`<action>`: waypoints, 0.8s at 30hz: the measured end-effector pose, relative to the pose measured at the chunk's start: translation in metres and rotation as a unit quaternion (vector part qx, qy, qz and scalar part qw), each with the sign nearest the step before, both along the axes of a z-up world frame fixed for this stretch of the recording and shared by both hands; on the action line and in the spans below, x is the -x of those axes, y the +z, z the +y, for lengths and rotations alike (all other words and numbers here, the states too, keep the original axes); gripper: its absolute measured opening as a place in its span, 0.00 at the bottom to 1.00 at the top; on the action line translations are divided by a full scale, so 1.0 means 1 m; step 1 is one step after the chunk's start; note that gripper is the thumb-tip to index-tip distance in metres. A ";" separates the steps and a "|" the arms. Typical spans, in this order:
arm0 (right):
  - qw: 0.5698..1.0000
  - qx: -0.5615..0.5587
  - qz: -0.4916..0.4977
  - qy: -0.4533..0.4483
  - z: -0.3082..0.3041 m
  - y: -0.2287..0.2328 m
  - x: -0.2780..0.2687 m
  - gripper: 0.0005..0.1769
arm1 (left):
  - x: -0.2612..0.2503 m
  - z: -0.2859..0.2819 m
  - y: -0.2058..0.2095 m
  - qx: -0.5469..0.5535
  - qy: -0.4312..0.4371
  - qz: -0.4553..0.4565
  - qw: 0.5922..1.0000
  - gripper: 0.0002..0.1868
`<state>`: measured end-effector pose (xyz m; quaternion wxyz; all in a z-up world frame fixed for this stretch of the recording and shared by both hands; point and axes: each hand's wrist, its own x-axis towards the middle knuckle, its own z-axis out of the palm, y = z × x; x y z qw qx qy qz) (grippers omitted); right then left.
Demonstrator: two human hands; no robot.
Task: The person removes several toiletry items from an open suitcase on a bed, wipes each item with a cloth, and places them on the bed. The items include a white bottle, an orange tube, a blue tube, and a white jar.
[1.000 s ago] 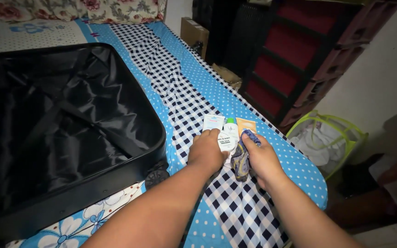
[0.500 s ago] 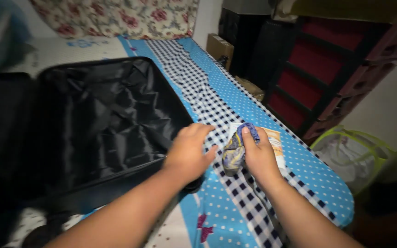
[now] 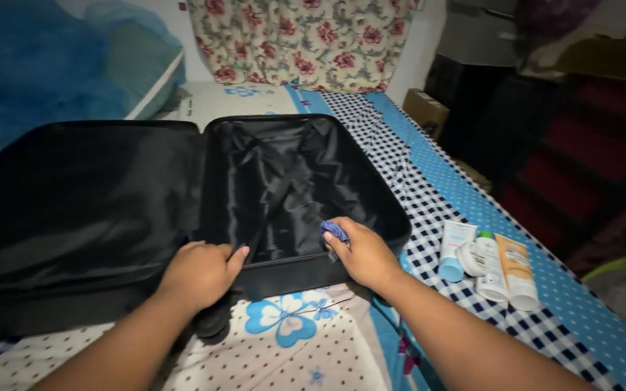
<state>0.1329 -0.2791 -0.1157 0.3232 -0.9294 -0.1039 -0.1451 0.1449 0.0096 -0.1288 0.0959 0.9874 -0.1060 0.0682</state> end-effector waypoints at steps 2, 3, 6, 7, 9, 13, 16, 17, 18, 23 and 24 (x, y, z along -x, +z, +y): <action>0.999 0.036 0.028 -0.024 0.006 0.000 0.007 0.20 | 0.007 0.003 -0.003 0.030 -0.021 -0.027 0.999 0.27; 0.997 0.052 0.040 -0.037 0.010 0.001 0.009 0.20 | 0.009 0.006 -0.003 0.042 -0.021 -0.033 0.998 0.26; 0.997 0.046 0.062 -0.017 0.014 0.004 0.014 0.20 | 0.020 0.013 0.002 0.063 -0.003 -0.024 0.998 0.25; 0.998 0.038 0.050 -0.009 0.014 0.004 0.015 0.20 | 0.023 0.015 0.005 0.067 0.003 -0.018 0.998 0.25; 0.999 0.022 0.025 0.010 0.012 0.003 0.015 0.21 | 0.033 0.021 0.007 0.065 0.008 -0.009 0.998 0.25; 0.998 0.027 -0.060 0.018 0.009 0.004 0.023 0.20 | 0.058 0.040 0.003 0.048 0.013 -0.034 0.998 0.25; 0.999 0.020 -0.045 0.011 0.013 0.010 0.032 0.21 | 0.086 0.060 -0.002 0.039 0.010 -0.048 0.998 0.25; 0.999 0.009 -0.039 0.018 0.015 0.012 0.035 0.21 | 0.095 0.064 -0.004 0.030 0.008 -0.050 0.998 0.25; 0.999 -0.001 -0.033 0.024 0.019 0.014 0.039 0.22 | 0.104 0.067 -0.005 0.022 0.006 -0.052 0.998 0.25; 0.999 0.013 0.029 -0.002 0.029 0.011 0.061 0.24 | 0.138 0.086 0.005 0.057 -0.016 -0.056 0.997 0.25; 1.000 0.012 0.019 0.008 0.029 0.008 0.063 0.24 | 0.144 0.088 0.011 0.053 -0.004 -0.039 0.998 0.25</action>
